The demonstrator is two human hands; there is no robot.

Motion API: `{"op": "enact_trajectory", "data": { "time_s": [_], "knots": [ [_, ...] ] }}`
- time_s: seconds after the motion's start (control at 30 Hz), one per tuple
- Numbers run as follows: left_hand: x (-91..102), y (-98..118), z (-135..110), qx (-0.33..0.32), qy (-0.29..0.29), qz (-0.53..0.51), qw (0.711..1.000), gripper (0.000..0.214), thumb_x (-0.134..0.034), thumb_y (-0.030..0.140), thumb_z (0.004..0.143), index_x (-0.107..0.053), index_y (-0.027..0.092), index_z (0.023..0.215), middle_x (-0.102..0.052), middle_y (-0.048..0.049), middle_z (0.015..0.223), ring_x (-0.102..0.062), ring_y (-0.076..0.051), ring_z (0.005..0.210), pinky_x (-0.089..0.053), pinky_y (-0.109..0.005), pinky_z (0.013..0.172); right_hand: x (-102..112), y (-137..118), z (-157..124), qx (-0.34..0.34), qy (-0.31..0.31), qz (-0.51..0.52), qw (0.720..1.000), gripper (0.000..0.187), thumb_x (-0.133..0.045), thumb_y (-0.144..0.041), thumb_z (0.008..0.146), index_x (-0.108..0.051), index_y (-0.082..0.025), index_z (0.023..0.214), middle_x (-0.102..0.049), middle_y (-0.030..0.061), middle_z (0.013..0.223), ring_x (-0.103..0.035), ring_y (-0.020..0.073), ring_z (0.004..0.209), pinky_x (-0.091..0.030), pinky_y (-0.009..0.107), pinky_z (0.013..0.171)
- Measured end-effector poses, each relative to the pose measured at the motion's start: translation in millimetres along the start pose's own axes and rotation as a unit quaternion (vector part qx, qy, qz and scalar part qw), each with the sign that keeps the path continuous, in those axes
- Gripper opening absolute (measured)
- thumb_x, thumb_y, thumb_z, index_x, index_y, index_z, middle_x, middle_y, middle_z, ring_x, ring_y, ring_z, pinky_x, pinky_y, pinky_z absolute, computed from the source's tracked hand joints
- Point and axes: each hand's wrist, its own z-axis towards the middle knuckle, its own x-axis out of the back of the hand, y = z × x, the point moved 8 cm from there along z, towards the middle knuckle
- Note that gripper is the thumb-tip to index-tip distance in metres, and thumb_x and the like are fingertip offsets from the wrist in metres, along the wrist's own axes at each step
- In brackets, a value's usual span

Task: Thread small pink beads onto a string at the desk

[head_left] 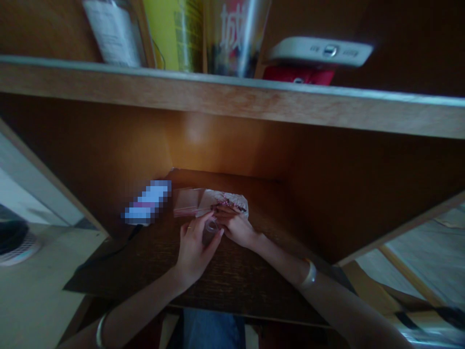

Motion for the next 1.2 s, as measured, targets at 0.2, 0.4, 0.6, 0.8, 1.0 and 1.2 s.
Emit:
{"op": "enact_trajectory", "data": {
  "time_s": [0.2, 0.4, 0.6, 0.8, 1.0, 1.2],
  "knots": [
    [0.4, 0.4, 0.2, 0.000, 0.001, 0.005, 1.000, 0.037, -0.055, 0.032, 0.087, -0.046, 0.025, 0.122, -0.063, -0.0058, 0.117, -0.058, -0.023, 0.108, -0.038, -0.042, 0.092, 2.4, 4.6, -0.7, -0.014, 0.030, -0.015, 0.999, 0.019, -0.056, -0.009, 0.083, -0.070, -0.019, 0.092, -0.071, 0.0079, 0.098, -0.058, 0.0238, 0.108, -0.041, 0.043, 0.094],
    [0.5, 0.5, -0.3, 0.001, 0.002, 0.005, 1.000, 0.036, -0.055, 0.031, 0.087, -0.047, 0.025, 0.122, -0.063, -0.0049, 0.117, -0.058, -0.023, 0.107, -0.037, -0.041, 0.092, 2.4, 7.1, -0.8, -0.038, 0.028, -0.022, 0.999, 0.023, -0.055, -0.009, 0.083, -0.067, -0.017, 0.101, -0.068, 0.0093, 0.100, -0.058, 0.0223, 0.103, -0.043, 0.040, 0.093],
    [-1.1, -0.6, -0.4, 0.001, -0.002, 0.005, 1.000, 0.037, -0.055, 0.030, 0.087, -0.046, 0.025, 0.123, -0.063, -0.0049, 0.117, -0.058, -0.023, 0.108, -0.037, -0.042, 0.093, -1.8, 8.7, -2.1, -0.041, 0.005, -0.029, 0.999, 0.035, -0.054, -0.009, 0.083, -0.062, -0.020, 0.115, -0.060, 0.0101, 0.125, -0.051, 0.0261, 0.120, -0.038, 0.048, 0.100],
    [-0.8, 0.4, 0.6, 0.006, -0.010, 0.004, 1.000, 0.037, -0.054, 0.032, 0.087, -0.046, 0.025, 0.122, -0.063, -0.0058, 0.117, -0.058, -0.023, 0.109, -0.037, -0.042, 0.093, 4.2, -6.9, 0.3, 0.025, 0.002, 0.024, 0.999, 0.020, -0.056, -0.008, 0.081, -0.068, -0.018, 0.094, -0.067, 0.0074, 0.111, -0.055, 0.0218, 0.115, -0.042, 0.041, 0.100],
    [-0.8, 0.7, 0.4, 0.009, -0.015, 0.010, 1.000, 0.035, -0.054, 0.031, 0.087, -0.047, 0.024, 0.121, -0.064, -0.0046, 0.114, -0.058, -0.022, 0.106, -0.037, -0.041, 0.092, 3.6, -6.7, 1.2, 0.023, 0.014, 0.036, 0.999, 0.016, -0.057, -0.006, 0.079, -0.068, -0.015, 0.086, -0.069, 0.0082, 0.098, -0.061, 0.0207, 0.102, -0.047, 0.037, 0.094],
    [-0.7, 1.7, 0.2, 0.001, -0.013, 0.009, 1.000, 0.035, -0.054, 0.031, 0.088, -0.046, 0.025, 0.121, -0.063, -0.0052, 0.116, -0.058, -0.023, 0.107, -0.037, -0.041, 0.092, -2.4, -2.1, 0.1, 0.000, 0.002, 0.018, 1.000, 0.021, -0.057, -0.010, 0.081, -0.067, -0.013, 0.100, -0.066, 0.0127, 0.110, -0.057, 0.0229, 0.110, -0.045, 0.040, 0.095]
  ]
}}
